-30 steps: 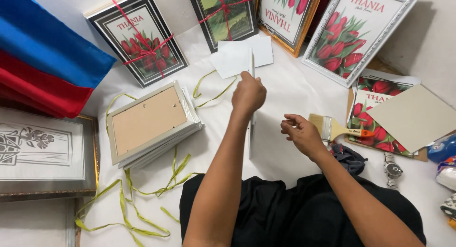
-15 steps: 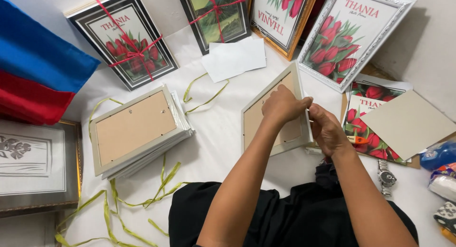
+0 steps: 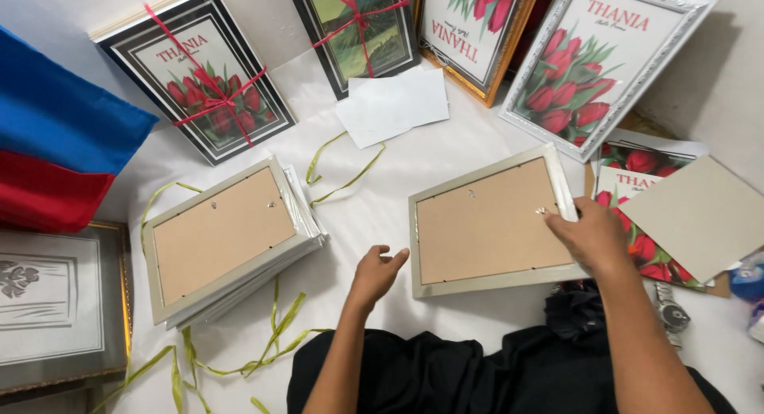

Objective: The person assembles a picture frame by inserting a backing board and securing it with metal tabs. They then use a brush to dust the frame and a cloth to wipe it clean before placing it aside.

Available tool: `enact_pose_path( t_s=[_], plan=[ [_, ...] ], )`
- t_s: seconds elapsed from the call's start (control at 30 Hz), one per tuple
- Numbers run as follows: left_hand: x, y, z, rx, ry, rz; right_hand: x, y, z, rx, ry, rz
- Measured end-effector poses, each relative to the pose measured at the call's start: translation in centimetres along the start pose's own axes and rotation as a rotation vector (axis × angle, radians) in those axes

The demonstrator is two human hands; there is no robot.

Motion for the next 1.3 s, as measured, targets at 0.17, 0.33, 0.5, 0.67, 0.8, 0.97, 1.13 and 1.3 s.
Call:
enact_pose_path(
  t_s=[0.17, 0.33, 0.5, 0.67, 0.8, 0.97, 1.13, 1.3],
  plan=[
    [-1.0, 1.2, 0.6, 0.072, -0.028, -0.116, -0.6, -0.2, 2.0, -0.091, -0.19, -0.026],
    [-2.0, 3.6, -0.6, 0.068, 0.044, -0.115, -1.5, -0.1, 2.1, -0.229, -0.304, -0.012],
    [-3.1, 4.4, -0.8, 0.044, 0.099, -0.095, -2.2, 1.0, 1.3, -0.238, -0.399, 0.026],
    [-4.6, 4.4, -0.7, 0.061, 0.044, -0.024, -3.0, 1.4, 1.7, -0.19, -0.298, -0.053],
    [-4.3, 4.0, -0.7, 0.112, -0.078, 0.007, -3.4, 1.4, 1.8, -0.119, -0.243, -0.145],
    [-3.9, 3.8, -0.6, 0.152, -0.101, 0.001, -2.5, 0.4, 3.0, -0.127, -0.192, -0.152],
    [-3.2, 3.5, -1.1, 0.13, -0.22, -0.024, -3.3, 0.1, 2.9, -0.11, -0.141, -0.174],
    [0.7, 5.6, 0.1, 0.134, 0.0, -0.308, -7.9, -1.0, 3.9, -0.188, 0.156, -0.008]
  ],
)
Point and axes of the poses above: each hand's wrist, its own y-axis towards the middle knuckle, its own x-axis out of the back of the hand, z = x × y, the point moved 4 cm from there along y, towards the middle knuckle, and after that the axes turned 7 degrees about x, right-handed, at the moved point
